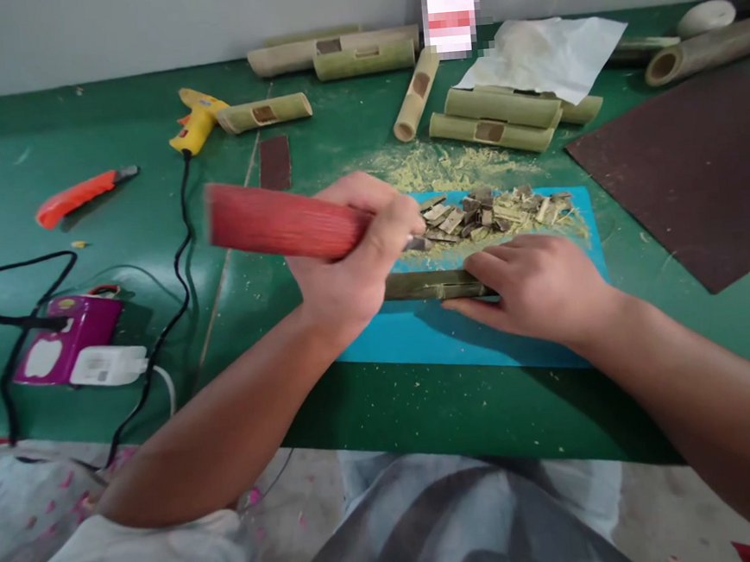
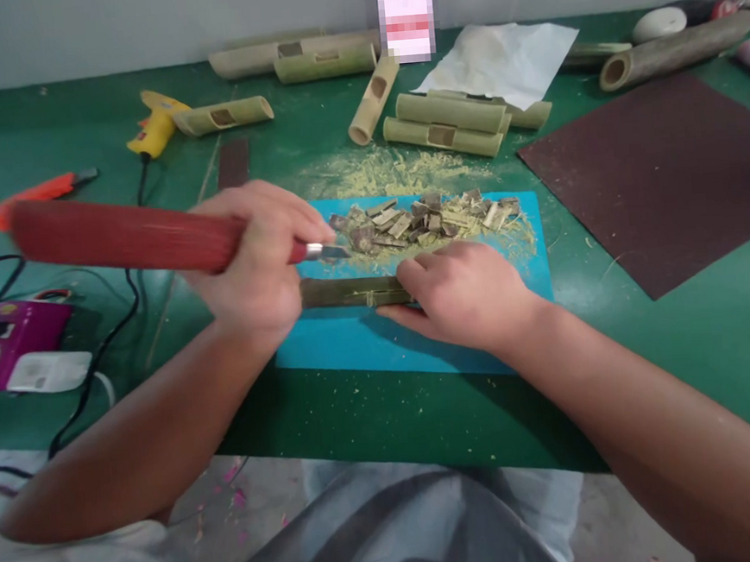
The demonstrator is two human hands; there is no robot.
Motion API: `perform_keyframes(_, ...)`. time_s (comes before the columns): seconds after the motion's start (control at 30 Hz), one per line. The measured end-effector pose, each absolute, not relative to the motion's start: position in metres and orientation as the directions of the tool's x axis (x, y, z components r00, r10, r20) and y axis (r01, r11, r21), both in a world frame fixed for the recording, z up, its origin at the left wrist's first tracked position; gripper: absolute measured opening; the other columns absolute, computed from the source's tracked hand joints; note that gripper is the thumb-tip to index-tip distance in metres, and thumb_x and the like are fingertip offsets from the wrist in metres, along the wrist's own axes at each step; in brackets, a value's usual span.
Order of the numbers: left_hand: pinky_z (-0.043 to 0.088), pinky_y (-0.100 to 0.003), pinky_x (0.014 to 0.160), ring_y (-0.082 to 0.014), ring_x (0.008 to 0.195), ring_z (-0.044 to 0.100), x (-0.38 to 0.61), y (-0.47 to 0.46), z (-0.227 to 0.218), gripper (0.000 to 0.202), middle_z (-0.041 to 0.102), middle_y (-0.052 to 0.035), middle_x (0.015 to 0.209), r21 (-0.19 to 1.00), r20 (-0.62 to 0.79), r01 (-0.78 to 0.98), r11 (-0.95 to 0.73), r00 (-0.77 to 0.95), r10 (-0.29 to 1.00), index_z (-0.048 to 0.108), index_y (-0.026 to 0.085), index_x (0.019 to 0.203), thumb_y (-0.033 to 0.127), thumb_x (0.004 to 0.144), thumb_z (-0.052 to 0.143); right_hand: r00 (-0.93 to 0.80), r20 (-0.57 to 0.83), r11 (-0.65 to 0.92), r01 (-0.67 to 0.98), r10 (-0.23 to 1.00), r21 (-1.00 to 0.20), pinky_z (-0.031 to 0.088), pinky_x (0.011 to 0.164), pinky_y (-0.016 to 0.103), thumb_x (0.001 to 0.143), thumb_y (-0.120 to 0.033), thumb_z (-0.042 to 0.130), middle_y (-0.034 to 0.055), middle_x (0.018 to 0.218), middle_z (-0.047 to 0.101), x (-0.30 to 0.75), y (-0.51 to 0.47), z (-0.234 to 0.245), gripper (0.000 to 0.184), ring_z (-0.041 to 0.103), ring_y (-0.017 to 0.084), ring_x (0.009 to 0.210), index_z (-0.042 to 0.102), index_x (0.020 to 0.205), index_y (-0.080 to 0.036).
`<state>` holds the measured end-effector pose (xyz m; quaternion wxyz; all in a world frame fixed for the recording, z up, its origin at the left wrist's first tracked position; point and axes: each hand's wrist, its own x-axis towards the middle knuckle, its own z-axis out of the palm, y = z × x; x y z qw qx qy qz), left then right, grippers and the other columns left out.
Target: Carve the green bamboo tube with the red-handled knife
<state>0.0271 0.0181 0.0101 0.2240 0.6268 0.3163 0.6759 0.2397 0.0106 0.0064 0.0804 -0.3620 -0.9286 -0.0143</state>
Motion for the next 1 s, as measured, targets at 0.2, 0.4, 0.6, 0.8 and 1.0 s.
perform_keyframes(0.2,0.059,-0.034,0.068,-0.0159,0.068,0.070,0.028,0.013,0.005,0.040,0.073,0.0004,0.071,0.718,0.675,0.237,-0.655,-0.004,0.738,0.073,0.023,0.072,0.054,0.099,0.073,-0.626,0.224,0.658,0.745,0.747,-0.108,0.026,0.058,0.033,0.099,-0.048,0.059,0.0098,0.084,0.072,0.231,0.002,0.005,0.036,0.058,0.019,0.067,0.073,0.086,-0.018)
perform_keyframes(0.4,0.055,-0.031,0.064,-0.0130,0.062,0.067,0.031,0.017,-0.006,0.044,0.071,0.0008,0.068,0.752,0.650,0.187,-0.632,-0.051,0.759,0.073,0.021,0.074,0.058,0.098,0.073,-0.620,0.233,0.660,0.727,0.749,-0.189,0.032,0.059,0.034,0.095,-0.040,0.058,0.0095,0.084,0.076,0.235,0.005,0.000,0.028,0.062,0.021,0.069,0.073,0.103,-0.016)
perform_keyframes(0.6,0.055,-0.030,0.062,-0.0136,0.065,0.070,0.026,0.020,-0.012,0.051,0.074,-0.0014,0.072,0.721,0.686,0.118,-0.683,0.013,0.727,0.074,0.021,0.077,0.061,0.105,0.059,-0.688,0.301,0.750,0.622,0.661,-0.224,0.037,0.062,0.034,0.098,-0.036,0.052,0.0098,0.084,0.075,0.244,0.013,-0.005,0.029,0.064,0.022,0.073,0.073,0.100,-0.016)
perform_keyframes(0.8,0.057,-0.033,0.073,-0.0140,0.074,0.071,0.034,0.025,-0.005,0.047,0.072,-0.0001,0.076,0.649,0.745,0.080,-0.757,-0.272,0.609,0.073,0.022,0.083,0.053,0.112,0.051,-0.630,0.358,0.724,0.601,0.689,-0.339,0.050,0.075,0.039,0.094,-0.033,0.055,0.0123,0.095,0.077,0.244,0.014,-0.001,0.031,0.067,0.027,0.086,0.074,0.112,-0.016)
perform_keyframes(1.0,0.052,-0.032,0.074,-0.0080,0.073,0.065,0.032,0.035,0.003,0.028,0.062,0.0067,0.075,0.640,0.718,0.076,-0.765,-0.414,0.559,0.061,0.023,0.086,0.033,0.112,0.059,-0.271,0.349,0.440,0.608,0.897,-0.661,0.052,0.071,0.041,0.095,-0.041,0.061,0.0049,0.089,0.074,0.242,0.004,0.009,0.026,0.063,0.023,0.075,0.071,0.112,-0.025)
